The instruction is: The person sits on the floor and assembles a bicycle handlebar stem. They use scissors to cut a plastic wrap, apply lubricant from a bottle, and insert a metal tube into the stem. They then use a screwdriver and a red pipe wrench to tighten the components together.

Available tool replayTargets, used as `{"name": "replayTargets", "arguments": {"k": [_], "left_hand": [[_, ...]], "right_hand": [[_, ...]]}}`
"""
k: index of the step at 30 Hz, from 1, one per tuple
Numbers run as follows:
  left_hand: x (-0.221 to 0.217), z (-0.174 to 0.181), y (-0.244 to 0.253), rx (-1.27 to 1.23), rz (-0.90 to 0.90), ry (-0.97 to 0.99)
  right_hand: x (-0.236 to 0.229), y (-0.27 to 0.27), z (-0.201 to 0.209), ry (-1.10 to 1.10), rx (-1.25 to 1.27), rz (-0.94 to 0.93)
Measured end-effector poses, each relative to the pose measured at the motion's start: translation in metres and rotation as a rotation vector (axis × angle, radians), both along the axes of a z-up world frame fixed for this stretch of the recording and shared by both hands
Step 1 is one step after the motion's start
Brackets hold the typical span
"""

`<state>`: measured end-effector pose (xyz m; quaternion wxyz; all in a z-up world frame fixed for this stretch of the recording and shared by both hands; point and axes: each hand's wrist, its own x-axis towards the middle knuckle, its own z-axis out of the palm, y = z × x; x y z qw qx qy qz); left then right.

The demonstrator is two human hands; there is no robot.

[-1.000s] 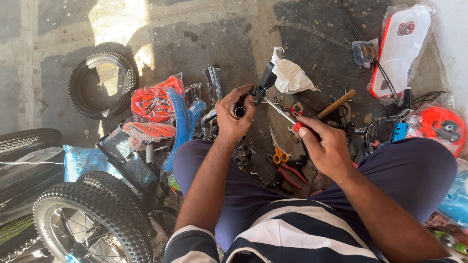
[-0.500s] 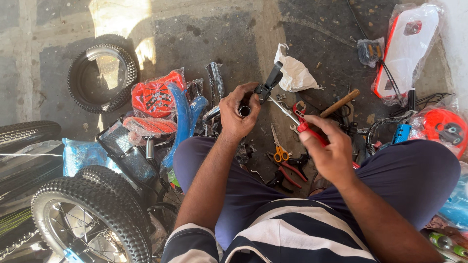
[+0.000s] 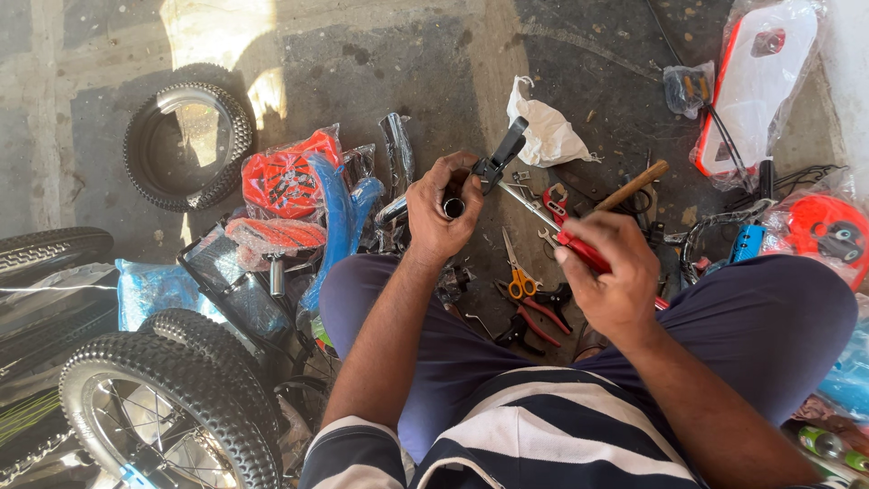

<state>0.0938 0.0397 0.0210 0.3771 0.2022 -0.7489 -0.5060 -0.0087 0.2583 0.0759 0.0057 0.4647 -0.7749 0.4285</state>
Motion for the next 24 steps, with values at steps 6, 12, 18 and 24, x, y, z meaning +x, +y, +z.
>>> {"name": "replayTargets", "arguments": {"k": [6,12,18,24], "left_hand": [[-0.001,0.002,-0.001,-0.018,0.008,-0.022],[-0.006,-0.005,0.000,-0.090,-0.035,-0.010],[-0.016,0.001,0.022,-0.215,-0.061,-0.050],[-0.030,0.005,0.050,-0.341,-0.160,-0.051]], "right_hand": [[-0.004,0.006,-0.029,0.062,0.055,0.047],[-0.021,0.020,-0.163,-0.362,0.553,0.043],[-0.021,0.002,-0.168,-0.911,0.264,0.149],[-0.044,-0.050,-0.065,-1.482,-0.357,0.069]]}}
